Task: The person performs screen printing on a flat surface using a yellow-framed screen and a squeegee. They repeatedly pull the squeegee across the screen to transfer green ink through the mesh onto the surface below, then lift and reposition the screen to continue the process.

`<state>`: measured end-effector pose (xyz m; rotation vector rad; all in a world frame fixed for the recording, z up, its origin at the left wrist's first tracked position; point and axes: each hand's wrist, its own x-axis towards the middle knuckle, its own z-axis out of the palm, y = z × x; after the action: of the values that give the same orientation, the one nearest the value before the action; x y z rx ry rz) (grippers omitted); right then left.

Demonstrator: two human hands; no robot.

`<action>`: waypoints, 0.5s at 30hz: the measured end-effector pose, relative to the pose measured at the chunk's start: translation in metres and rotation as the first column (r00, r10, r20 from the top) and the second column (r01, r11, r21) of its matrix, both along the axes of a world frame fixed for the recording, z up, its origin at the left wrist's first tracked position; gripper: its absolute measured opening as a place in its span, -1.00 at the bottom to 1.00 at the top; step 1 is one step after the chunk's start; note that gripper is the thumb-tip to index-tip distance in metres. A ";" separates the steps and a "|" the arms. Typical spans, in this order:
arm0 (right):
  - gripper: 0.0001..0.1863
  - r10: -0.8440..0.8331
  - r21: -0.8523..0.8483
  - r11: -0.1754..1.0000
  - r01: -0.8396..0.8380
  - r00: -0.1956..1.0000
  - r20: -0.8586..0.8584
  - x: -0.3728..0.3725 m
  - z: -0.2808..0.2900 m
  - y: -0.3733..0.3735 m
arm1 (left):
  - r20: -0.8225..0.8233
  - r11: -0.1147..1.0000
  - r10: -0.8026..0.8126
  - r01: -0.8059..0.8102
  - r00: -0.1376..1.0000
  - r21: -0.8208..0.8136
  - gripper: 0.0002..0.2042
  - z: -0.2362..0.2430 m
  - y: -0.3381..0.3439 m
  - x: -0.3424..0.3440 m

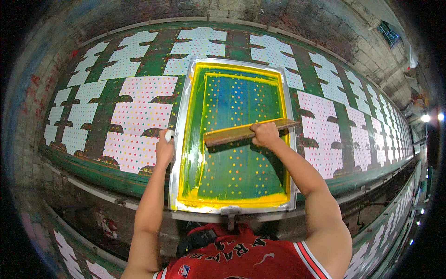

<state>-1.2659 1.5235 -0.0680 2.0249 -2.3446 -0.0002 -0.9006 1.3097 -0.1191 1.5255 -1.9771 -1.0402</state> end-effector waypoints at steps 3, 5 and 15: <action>-0.74 -0.037 -0.003 0.999 0.037 0.999 -0.039 -0.044 -0.002 -0.051 | -0.026 1.000 0.022 -0.022 0.999 -0.006 -0.58 0.000 0.002 -0.001; -0.73 -0.058 -0.029 0.998 0.057 0.997 -0.045 -0.073 -0.003 -0.086 | -0.004 0.999 0.028 -0.028 1.000 0.021 -0.57 0.001 0.003 -0.002; -0.60 -0.140 -0.084 0.987 0.134 0.987 -0.075 -0.154 0.004 -0.208 | -0.076 0.995 0.087 -0.082 0.993 0.064 -0.63 0.006 0.008 -0.003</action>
<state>-1.4202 1.3155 -0.0638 1.7907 -2.3891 0.0054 -0.9039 1.3174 -0.1129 1.5606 -1.8270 -1.1170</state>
